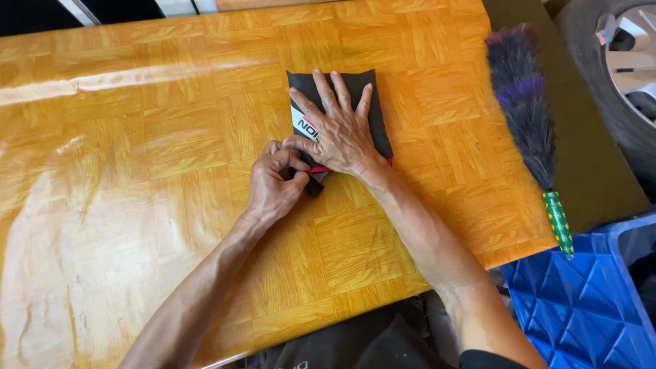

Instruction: The person folds a black fabric into a square, places it inside a black pouch, and then puts the pouch into a white basket.

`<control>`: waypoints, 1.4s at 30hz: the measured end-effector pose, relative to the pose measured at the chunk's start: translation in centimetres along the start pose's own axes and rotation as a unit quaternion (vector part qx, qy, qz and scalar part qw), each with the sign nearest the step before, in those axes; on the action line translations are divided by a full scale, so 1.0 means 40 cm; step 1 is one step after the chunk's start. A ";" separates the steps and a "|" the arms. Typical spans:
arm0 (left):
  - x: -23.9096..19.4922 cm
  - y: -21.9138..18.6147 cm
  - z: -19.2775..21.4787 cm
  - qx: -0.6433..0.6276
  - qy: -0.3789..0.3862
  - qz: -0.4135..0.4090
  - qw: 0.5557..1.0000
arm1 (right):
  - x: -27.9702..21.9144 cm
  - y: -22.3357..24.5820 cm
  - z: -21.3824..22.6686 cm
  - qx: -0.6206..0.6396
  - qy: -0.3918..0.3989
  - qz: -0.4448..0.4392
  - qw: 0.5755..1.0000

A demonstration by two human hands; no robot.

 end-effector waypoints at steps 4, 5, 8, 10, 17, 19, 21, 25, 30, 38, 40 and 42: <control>0.008 -0.028 0.005 0.020 0.032 0.027 0.999 | 0.011 -0.030 -0.027 0.011 0.049 -0.020 0.999; 0.011 -0.031 0.006 0.029 0.041 0.036 0.998 | 0.012 -0.033 -0.022 0.013 0.021 -0.075 0.997; 0.017 -0.031 0.005 0.032 0.042 0.053 0.997 | 0.018 -0.034 -0.017 0.015 0.014 -0.154 0.988; 0.012 -0.034 0.002 0.025 0.034 0.057 0.997 | 0.016 -0.037 -0.015 0.013 0.033 -0.178 0.983; 0.011 -0.031 -0.010 -0.119 0.017 0.172 0.978 | 0.027 -0.055 0.030 0.155 0.162 -0.243 0.944; 0.020 -0.041 -0.017 -0.208 -0.008 0.146 0.967 | 0.027 -0.057 0.051 0.214 0.169 -0.256 0.927; 0.023 -0.079 -0.017 -0.270 -0.049 0.100 0.956 | 0.008 -0.066 0.062 0.354 0.071 -0.244 0.900; 0.066 -0.196 0.032 -0.145 -0.020 -0.069 0.987 | -0.013 -0.042 0.144 0.528 0.043 -0.204 0.823; 0.067 -0.249 -0.010 0.082 0.070 -0.224 0.969 | -0.020 -0.061 0.008 0.796 0.082 -0.267 0.537; 0.039 -0.089 0.004 0.279 0.098 -0.335 0.895 | -0.015 -0.127 -0.016 0.630 0.080 -0.341 0.693; 0.033 -0.077 0.012 0.308 0.076 -0.363 0.876 | -0.013 -0.144 0.006 0.561 0.077 -0.336 0.753; 0.018 -0.089 0.011 0.269 0.125 -0.349 0.889 | -0.007 -0.162 0.058 0.385 0.042 -0.319 0.865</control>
Point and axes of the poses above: each hand's wrist, its own x-axis towards the middle knuckle, its own z-axis out of the back of the hand, y = z × x, the point moved 2 cm from there along x, towards the middle knuckle, and after that the axes turned 9 degrees about -z, right-handed, at the moved point
